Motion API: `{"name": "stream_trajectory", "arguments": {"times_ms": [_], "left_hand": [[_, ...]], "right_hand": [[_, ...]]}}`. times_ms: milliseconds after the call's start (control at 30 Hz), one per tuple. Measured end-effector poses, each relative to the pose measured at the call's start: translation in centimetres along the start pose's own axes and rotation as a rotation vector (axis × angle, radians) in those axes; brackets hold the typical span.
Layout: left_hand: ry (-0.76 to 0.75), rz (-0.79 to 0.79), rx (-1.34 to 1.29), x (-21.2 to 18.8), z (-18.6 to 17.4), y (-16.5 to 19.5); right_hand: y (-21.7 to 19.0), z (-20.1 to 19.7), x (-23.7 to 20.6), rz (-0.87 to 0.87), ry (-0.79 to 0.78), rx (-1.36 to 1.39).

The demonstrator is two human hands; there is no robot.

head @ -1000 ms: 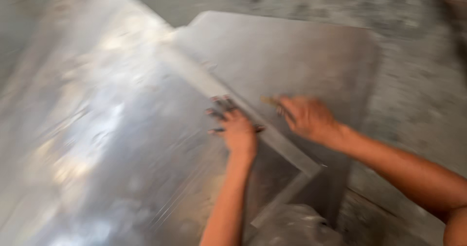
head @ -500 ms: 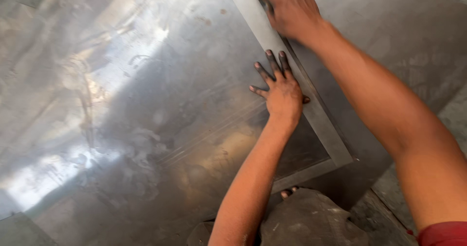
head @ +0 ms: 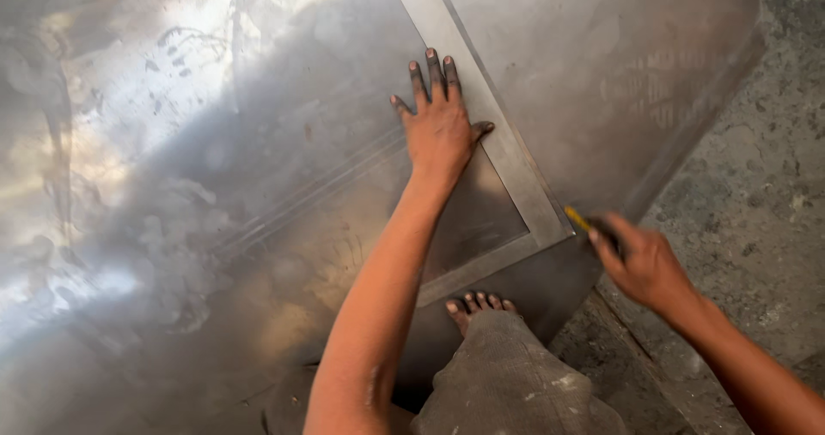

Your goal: The person uses a metal ruler and a yellow marking tool to draw straight lines on a large metal sheet. They repeatedly reposition the ruler to create a grid of parallel and intersecting lines across the surface of the sheet.

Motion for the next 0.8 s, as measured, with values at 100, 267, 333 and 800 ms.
{"name": "stream_trajectory", "arguments": {"times_ms": [100,267,333,800], "left_hand": [[0.227,0.178,-0.014,-7.4,3.2,-2.4],[0.146,0.111,-0.102,-23.8,7.6,-6.7],[0.129,0.117,-0.048,-27.8,8.3,-7.7],[0.088,0.182,0.006,-30.4,8.4,-9.7]], "right_hand": [[-0.4,-0.7,2.0,0.044,0.023,0.03],[-2.5,0.7,2.6,-0.292,-0.121,-0.041],[-2.8,2.2,2.3,-0.478,-0.204,-0.257],[-0.8,5.2,4.0,-0.913,-0.361,-0.678]]}}
Point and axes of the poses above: each hand's wrist, its own x-axis towards the middle knuckle, its own z-axis out of the palm, y = z × x, the point moved 2 cm from there along x, towards the middle knuckle, and after that the axes turned 6 degrees about x, right-handed, at the moved point
